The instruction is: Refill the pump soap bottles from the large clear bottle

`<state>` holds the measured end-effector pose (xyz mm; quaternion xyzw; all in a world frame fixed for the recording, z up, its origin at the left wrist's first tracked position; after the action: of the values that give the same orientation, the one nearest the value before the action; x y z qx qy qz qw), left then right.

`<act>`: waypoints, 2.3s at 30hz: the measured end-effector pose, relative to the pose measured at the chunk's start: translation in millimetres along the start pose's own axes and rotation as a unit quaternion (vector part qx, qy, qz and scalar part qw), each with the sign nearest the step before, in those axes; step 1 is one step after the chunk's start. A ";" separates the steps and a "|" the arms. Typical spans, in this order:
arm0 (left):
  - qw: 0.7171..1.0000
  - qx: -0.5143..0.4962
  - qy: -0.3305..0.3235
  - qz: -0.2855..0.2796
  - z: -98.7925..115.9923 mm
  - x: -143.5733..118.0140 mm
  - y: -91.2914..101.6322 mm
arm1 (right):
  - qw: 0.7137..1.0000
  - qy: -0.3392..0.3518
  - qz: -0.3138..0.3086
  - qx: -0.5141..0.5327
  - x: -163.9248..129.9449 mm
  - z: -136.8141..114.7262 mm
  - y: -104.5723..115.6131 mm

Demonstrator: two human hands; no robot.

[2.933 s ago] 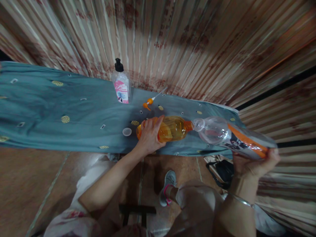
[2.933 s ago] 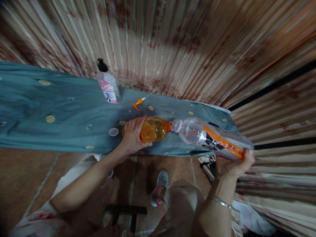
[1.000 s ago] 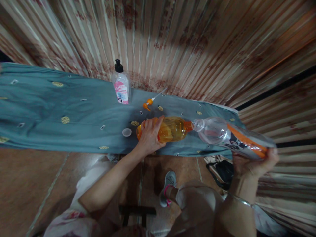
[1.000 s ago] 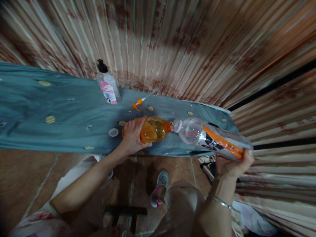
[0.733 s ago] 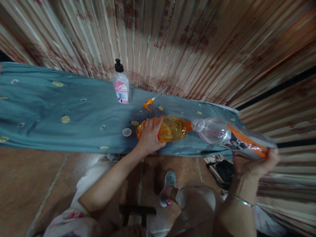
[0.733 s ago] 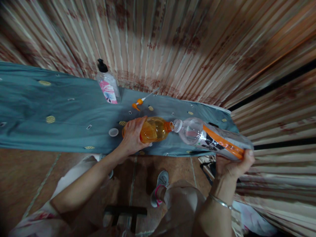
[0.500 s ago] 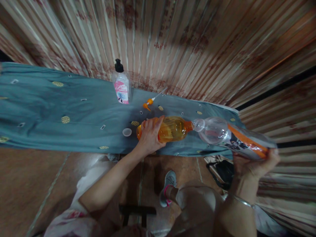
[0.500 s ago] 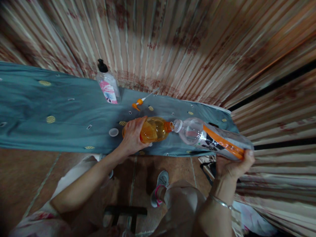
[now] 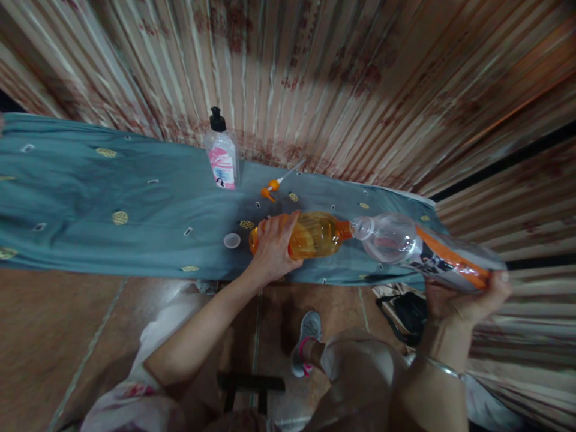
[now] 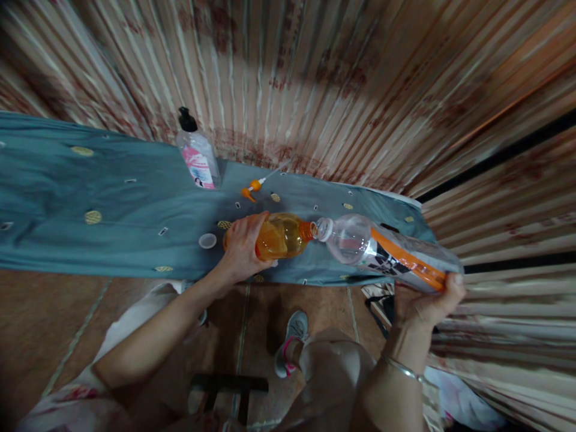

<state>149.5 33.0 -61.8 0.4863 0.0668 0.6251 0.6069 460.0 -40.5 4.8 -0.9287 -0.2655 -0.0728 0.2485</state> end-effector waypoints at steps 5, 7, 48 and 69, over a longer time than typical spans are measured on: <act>1.000 -0.003 0.003 -0.002 -0.1 0.2 -0.6 | 1.000 0.006 -0.005 -0.002 0.2 0.1 0.9; 1.000 0.000 0.003 -0.001 -0.1 0.2 -0.8 | 1.000 0.001 0.003 0.003 -0.3 -0.4 0.4; 1.000 0.004 0.004 -0.002 1.4 0.9 0.6 | 1.000 -0.004 0.009 0.013 0.9 0.6 1.3; 1.000 0.004 -0.005 0.005 0.7 0.7 -0.6 | 1.000 0.000 0.001 0.004 -1.9 -2.0 -2.2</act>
<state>150.6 33.4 -61.5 0.4924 0.0640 0.6254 0.6019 457.3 -40.8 6.9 -0.9279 -0.2652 -0.0720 0.2519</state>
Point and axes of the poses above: each hand's wrist, its own x-axis towards the middle knuckle, its own y-axis out of the back of the hand, z = x × y, the point moved 2 cm from there along x, towards the middle knuckle, and after that the axes turned 10 degrees about z, right-handed, at the moved point
